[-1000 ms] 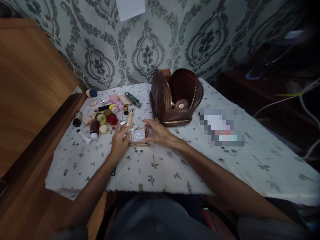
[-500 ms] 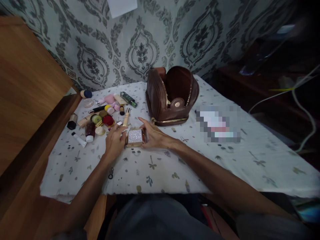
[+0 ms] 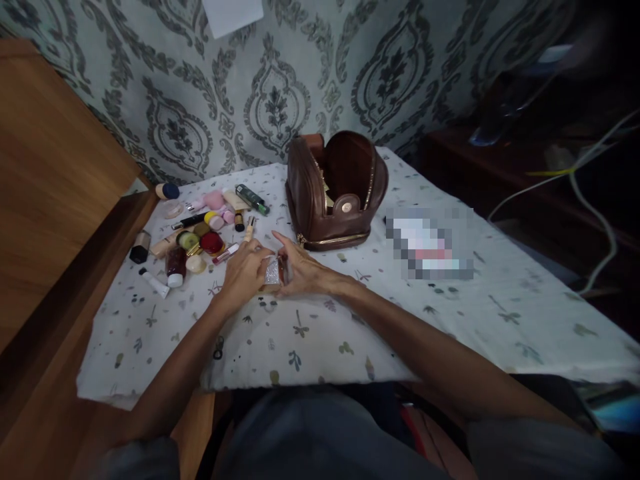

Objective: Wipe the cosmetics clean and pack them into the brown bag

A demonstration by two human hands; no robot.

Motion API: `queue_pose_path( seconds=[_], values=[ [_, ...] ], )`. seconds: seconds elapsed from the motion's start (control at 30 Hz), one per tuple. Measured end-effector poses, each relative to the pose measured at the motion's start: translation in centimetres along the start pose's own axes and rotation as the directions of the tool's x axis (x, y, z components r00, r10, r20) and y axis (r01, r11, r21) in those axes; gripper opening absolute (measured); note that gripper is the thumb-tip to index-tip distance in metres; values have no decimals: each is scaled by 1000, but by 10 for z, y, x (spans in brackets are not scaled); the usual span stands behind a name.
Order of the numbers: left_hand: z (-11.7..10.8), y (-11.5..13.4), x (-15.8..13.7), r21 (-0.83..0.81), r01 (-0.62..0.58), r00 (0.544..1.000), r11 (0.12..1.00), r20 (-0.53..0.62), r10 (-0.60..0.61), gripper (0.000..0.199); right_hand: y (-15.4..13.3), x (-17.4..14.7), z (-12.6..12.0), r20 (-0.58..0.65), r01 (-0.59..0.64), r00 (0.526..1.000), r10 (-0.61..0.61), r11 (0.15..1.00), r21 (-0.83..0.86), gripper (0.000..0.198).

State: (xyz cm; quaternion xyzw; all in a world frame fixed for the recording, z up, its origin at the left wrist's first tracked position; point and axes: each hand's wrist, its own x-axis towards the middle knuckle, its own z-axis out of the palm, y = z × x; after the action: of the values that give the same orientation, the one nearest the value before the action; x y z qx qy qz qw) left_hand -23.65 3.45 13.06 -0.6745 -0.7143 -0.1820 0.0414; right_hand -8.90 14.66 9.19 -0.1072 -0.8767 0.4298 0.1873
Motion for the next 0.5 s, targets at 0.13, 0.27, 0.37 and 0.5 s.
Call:
queue_pose_path(
  seconds=[0.13, 0.27, 0.37, 0.5],
  values=[
    [-1, -5, 5, -100, -49, 998, 994, 40, 53, 29, 4, 1, 0, -2, 43, 999, -43, 999, 19, 139],
    [-3, -9, 7, -153, -84, 994, 985, 59, 94, 30, 5, 1, 0, 12, 38, 999, -38, 999, 31, 138],
    [-6, -7, 6, -180, -102, 988, 978, 97, 121, 31, 4, 1, -1, 27, 21, 999, -22, 999, 33, 137],
    [-10, -1, 4, -174, -131, 979, 976, 135, 155, 30, 5, 0, -1, 27, 15, 999, -16, 999, 45, 134]
  ],
)
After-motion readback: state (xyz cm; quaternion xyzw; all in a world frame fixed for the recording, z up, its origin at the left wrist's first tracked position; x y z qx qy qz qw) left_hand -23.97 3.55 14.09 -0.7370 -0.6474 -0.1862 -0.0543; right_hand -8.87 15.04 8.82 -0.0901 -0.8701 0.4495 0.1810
